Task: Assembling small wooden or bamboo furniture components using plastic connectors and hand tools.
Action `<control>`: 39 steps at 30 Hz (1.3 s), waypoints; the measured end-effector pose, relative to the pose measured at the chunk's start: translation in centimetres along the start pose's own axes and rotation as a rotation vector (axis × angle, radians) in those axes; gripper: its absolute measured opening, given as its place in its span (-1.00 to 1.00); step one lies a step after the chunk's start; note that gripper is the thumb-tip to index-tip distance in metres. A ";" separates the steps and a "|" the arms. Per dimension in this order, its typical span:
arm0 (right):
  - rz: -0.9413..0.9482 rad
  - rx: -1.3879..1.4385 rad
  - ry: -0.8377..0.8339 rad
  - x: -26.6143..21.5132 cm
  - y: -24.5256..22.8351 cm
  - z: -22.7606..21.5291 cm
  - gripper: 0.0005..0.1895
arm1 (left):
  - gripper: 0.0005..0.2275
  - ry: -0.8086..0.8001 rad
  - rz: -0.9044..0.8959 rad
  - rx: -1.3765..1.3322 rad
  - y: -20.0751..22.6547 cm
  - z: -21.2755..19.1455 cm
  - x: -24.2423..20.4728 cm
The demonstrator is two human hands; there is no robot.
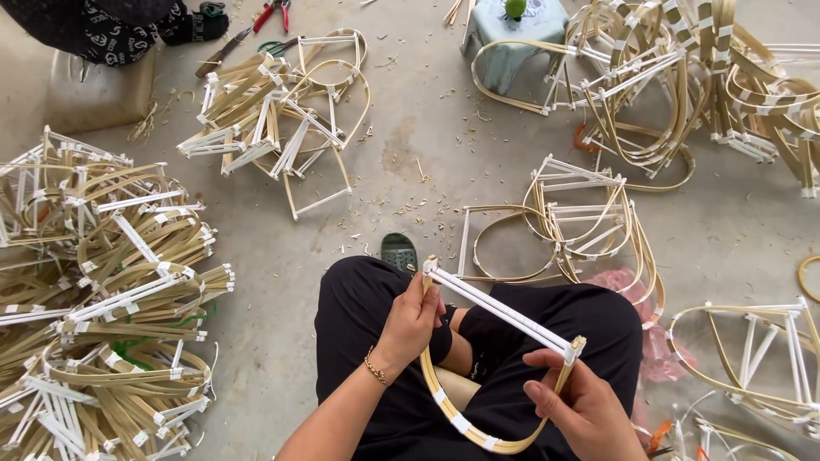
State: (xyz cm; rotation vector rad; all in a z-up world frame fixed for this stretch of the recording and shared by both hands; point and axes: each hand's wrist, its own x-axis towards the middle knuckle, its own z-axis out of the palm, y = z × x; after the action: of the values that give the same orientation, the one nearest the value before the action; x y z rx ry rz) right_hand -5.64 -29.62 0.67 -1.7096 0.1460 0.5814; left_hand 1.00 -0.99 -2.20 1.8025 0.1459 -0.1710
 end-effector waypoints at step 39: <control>1.043 -0.641 0.440 15.8 34.6 -6.2 0.17 | -0.71 -0.080 -0.651 -0.198 -8.2 -7.3 -5.0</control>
State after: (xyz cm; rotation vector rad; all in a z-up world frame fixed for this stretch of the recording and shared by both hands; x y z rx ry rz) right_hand -4.18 -40.01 -36.44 -2.3081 1.3396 1.0657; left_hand -5.17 7.97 -7.37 1.4954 0.6685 -0.6643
